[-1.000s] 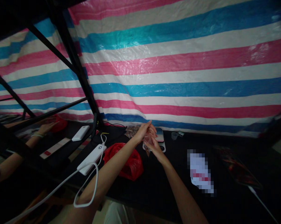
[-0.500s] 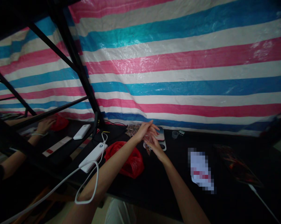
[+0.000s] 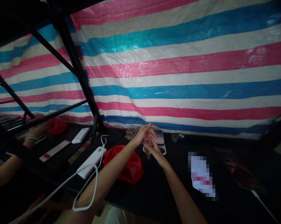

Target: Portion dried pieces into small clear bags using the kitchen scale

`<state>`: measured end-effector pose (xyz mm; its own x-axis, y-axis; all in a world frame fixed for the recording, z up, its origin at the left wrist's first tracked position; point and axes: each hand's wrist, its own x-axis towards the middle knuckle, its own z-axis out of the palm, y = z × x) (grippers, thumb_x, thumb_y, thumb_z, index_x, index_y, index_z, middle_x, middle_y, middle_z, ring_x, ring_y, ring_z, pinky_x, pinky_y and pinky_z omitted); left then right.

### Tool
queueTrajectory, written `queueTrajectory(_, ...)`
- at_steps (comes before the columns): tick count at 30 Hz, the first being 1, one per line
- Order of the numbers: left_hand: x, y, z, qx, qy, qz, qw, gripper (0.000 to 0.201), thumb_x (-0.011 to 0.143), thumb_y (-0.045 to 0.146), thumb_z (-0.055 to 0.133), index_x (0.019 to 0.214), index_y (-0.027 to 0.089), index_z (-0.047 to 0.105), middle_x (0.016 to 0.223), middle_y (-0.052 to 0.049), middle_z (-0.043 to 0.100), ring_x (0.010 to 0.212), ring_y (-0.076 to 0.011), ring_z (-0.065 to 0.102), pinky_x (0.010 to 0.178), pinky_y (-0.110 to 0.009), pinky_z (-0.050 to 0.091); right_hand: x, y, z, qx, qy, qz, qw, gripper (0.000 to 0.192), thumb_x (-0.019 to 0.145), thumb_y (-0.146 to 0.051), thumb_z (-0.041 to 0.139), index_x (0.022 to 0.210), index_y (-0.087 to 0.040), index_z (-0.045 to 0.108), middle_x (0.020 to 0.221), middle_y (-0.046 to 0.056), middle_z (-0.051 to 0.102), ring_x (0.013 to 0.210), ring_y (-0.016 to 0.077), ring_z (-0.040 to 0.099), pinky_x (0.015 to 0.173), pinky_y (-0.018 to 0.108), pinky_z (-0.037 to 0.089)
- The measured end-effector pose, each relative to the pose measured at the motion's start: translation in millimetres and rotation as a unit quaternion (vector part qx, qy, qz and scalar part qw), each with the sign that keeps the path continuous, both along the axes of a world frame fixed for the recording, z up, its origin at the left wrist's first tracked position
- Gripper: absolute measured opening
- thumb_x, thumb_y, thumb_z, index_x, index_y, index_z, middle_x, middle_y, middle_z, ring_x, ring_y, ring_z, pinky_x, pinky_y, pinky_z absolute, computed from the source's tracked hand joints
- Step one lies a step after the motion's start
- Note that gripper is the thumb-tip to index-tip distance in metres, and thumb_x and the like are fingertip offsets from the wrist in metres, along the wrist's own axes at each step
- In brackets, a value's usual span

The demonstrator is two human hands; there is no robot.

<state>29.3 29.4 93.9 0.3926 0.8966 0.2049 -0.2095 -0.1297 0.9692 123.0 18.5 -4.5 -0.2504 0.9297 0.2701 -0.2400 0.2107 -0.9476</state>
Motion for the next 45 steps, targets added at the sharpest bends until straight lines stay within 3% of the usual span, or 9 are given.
queueTrajectory(8, -1, 0, 3.7, 0.035, 0.035, 0.032, 0.998, 0.051, 0.079, 0.054, 0.039, 0.085, 0.009, 0.061, 0.06, -0.006, 0.063, 0.053, -0.0144, 0.059, 0.049, -0.022, 0.042, -1, 3, -1.0, 0.015, 0.005, -0.007, 1.0, 0.047, 0.064, -0.039, 0.066, 0.107, -0.026, 0.054, 0.119, 0.005, 0.054, 0.114, 0.0233, 0.047, 0.099, 0.042, 0.032)
queueTrajectory(12, -7, -5, -4.6, 0.106, 0.042, 0.178, 0.977, 0.036, 0.08, 0.045, 0.044, 0.094, 0.014, 0.056, 0.082, -0.007, 0.063, 0.076, -0.0168, 0.06, 0.061, -0.025, 0.047, 10, 2, 8.3, 0.019, 0.01, -0.014, 1.0, 0.042, 0.066, -0.038, 0.065, 0.104, -0.026, 0.054, 0.108, 0.004, 0.059, 0.104, 0.0219, 0.054, 0.092, 0.039, 0.04)
queueTrajectory(17, -11, -27, -25.4, 0.238, 0.157, 0.38, 0.88, 0.019, 0.083, 0.028, 0.044, 0.098, 0.018, 0.051, 0.104, -0.008, 0.053, 0.1, -0.0186, 0.05, 0.083, -0.031, 0.042, 42, 9, 23.0, 0.025, 0.037, -0.097, 0.994, 0.046, 0.067, -0.041, 0.063, 0.108, -0.025, 0.051, 0.098, 0.004, 0.062, 0.092, 0.0207, 0.058, 0.081, 0.034, 0.046)
queueTrajectory(22, 4, -43, -54.0, 0.249, 0.249, 0.112, 0.929, 0.032, 0.08, 0.004, 0.027, 0.096, 0.017, 0.051, 0.092, -0.005, 0.054, 0.086, -0.0135, 0.053, 0.077, -0.028, 0.044, 72, 20, 20.4, 0.031, 0.047, -0.191, 0.98, 0.047, 0.069, -0.041, 0.061, 0.111, -0.025, 0.05, 0.105, 0.005, 0.059, 0.093, 0.0207, 0.057, 0.082, 0.035, 0.044)
queueTrajectory(25, 21, -54, -68.5, 0.31, 0.356, -0.005, 0.881, 0.037, 0.075, 0.0, 0.034, 0.102, 0.019, 0.052, 0.107, -0.006, 0.049, 0.103, -0.0155, 0.046, 0.087, -0.03, 0.039, 85, 20, 14.3, 0.049, 0.021, -0.218, 0.974, 0.045, 0.069, -0.041, 0.06, 0.11, -0.025, 0.05, 0.109, 0.004, 0.057, 0.098, 0.0207, 0.054, 0.089, 0.039, 0.04)
queueTrajectory(31, 57, -93, -85.4, 0.37, 0.521, -0.021, 0.769, 0.046, 0.07, 0.053, 0.055, 0.103, 0.021, 0.051, 0.103, -0.007, 0.049, 0.098, -0.0225, 0.045, 0.081, -0.036, 0.038, 97, 9, 9.7, 0.053, 0.004, -0.226, 0.973, 0.038, 0.07, -0.038, 0.061, 0.104, -0.024, 0.053, 0.106, 0.004, 0.058, 0.102, 0.0201, 0.052, 0.093, 0.038, 0.036)
queueTrajectory(35, 72, -107, -100.6, 0.39, 0.551, -0.034, 0.737, 0.045, 0.066, 0.054, 0.058, 0.095, 0.02, 0.054, 0.097, -0.005, 0.052, 0.092, -0.0214, 0.048, 0.073, -0.032, 0.039, 93, 6, 9.6, 0.037, 0.01, -0.213, 0.976, 0.041, 0.07, -0.039, 0.06, 0.106, -0.023, 0.052, 0.1, 0.004, 0.061, 0.099, 0.0197, 0.054, 0.09, 0.036, 0.038)
queueTrajectory(40, 70, -105, -106.7, 0.366, 0.557, -0.029, 0.745, 0.017, 0.073, 0.034, 0.061, 0.079, 0.018, 0.058, 0.084, -0.002, 0.058, 0.084, -0.0177, 0.052, 0.067, -0.026, 0.038, 82, 1, 12.4, 0.019, 0.002, -0.179, 0.984, 0.042, 0.068, -0.041, 0.061, 0.104, -0.023, 0.052, 0.101, 0.004, 0.061, 0.093, 0.02, 0.058, 0.085, 0.035, 0.042)
queueTrajectory(45, 39, -96, -67.5, 0.334, 0.448, 0.035, 0.829, 0.015, 0.074, 0.035, 0.06, 0.076, 0.02, 0.062, 0.079, -0.001, 0.062, 0.081, -0.0165, 0.053, 0.072, -0.026, 0.039, 72, -1, 10.8, 0.028, -0.023, -0.142, 0.989, 0.042, 0.067, -0.041, 0.063, 0.104, -0.024, 0.052, 0.106, 0.004, 0.06, 0.094, 0.0207, 0.057, 0.086, 0.035, 0.042)
